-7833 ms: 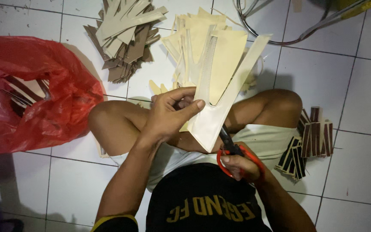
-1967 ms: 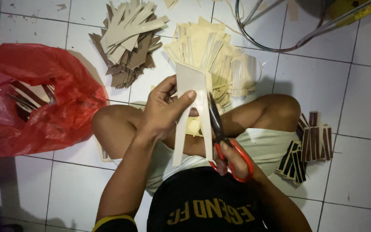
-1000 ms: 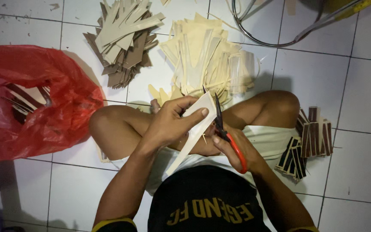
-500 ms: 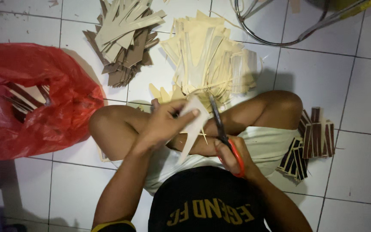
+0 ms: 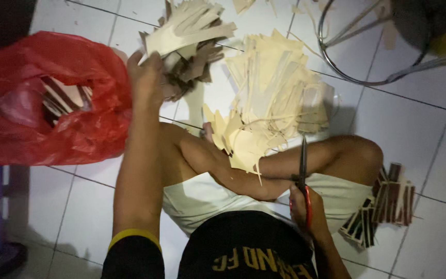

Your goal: The person sits on the floor and uses scissors to cut rectangular pieces of light-colored paper into smaller strips. The cut pieces are placed into a red plastic bag, while the remaining scraps accumulate on the floor.

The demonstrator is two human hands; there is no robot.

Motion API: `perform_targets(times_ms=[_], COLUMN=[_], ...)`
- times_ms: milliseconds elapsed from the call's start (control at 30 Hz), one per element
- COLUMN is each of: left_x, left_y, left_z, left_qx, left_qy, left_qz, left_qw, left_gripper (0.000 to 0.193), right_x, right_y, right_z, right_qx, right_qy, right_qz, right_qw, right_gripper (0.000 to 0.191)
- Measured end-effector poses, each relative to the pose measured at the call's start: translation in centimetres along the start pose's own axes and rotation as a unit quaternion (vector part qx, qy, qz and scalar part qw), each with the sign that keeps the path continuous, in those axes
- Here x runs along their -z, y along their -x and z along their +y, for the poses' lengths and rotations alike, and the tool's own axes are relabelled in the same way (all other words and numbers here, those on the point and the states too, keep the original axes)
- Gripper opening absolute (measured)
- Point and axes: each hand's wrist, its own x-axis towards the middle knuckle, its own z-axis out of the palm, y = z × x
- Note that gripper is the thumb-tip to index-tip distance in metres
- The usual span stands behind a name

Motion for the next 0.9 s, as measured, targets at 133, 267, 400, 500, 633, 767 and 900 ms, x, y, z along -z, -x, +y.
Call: perform_targets(times_ms=[133,267,400,500,633,767,900], left_x=[-4.7,-10.9,-14.0,-14.4,-12.6,-10.3,-7.9], left_y=[1.9,8.4,11.1,10.3,8.9,7.8,8.1], left_z=[-4.6,-9.0,-9.6,-9.3,-8.9,-7.7,-7.0], left_qx=[-0.227,-0.086,0.019,0.064,0.082,0.146,0.251], left_qy=[-0.215,-0.378,-0.548,-0.55,-0.515,-0.506,-0.316], left_qz=[-0.067,-0.187,-0.213,-0.206,-0.232,-0.253,-0.405], left_qw=[0.947,0.903,0.808,0.807,0.821,0.812,0.82], left_gripper=[0.051,0.069,0.097,0.096,0.083,0.056,0.044], right_x=[-0.1,-0.8,-0.6,0.0,0.1,0.1,-0.2], right_y=[0.0,-0.1,0.4,1.0,1.3,0.5,0.4], right_z=[0.0,-0.6,-1.6,-2.2,-2.6,-3.0,-3.0], right_qx=[-0.005,0.032,0.034,0.032,0.016,0.047,0.093], right_qy=[-0.019,0.078,0.159,0.101,0.069,0.109,0.121], right_qz=[-0.001,0.025,0.026,0.044,0.04,0.024,0.022], right_qw=[1.0,0.996,0.986,0.993,0.997,0.993,0.988], right_gripper=[0.035,0.031,0.035,0.032,0.031,0.028,0.031])
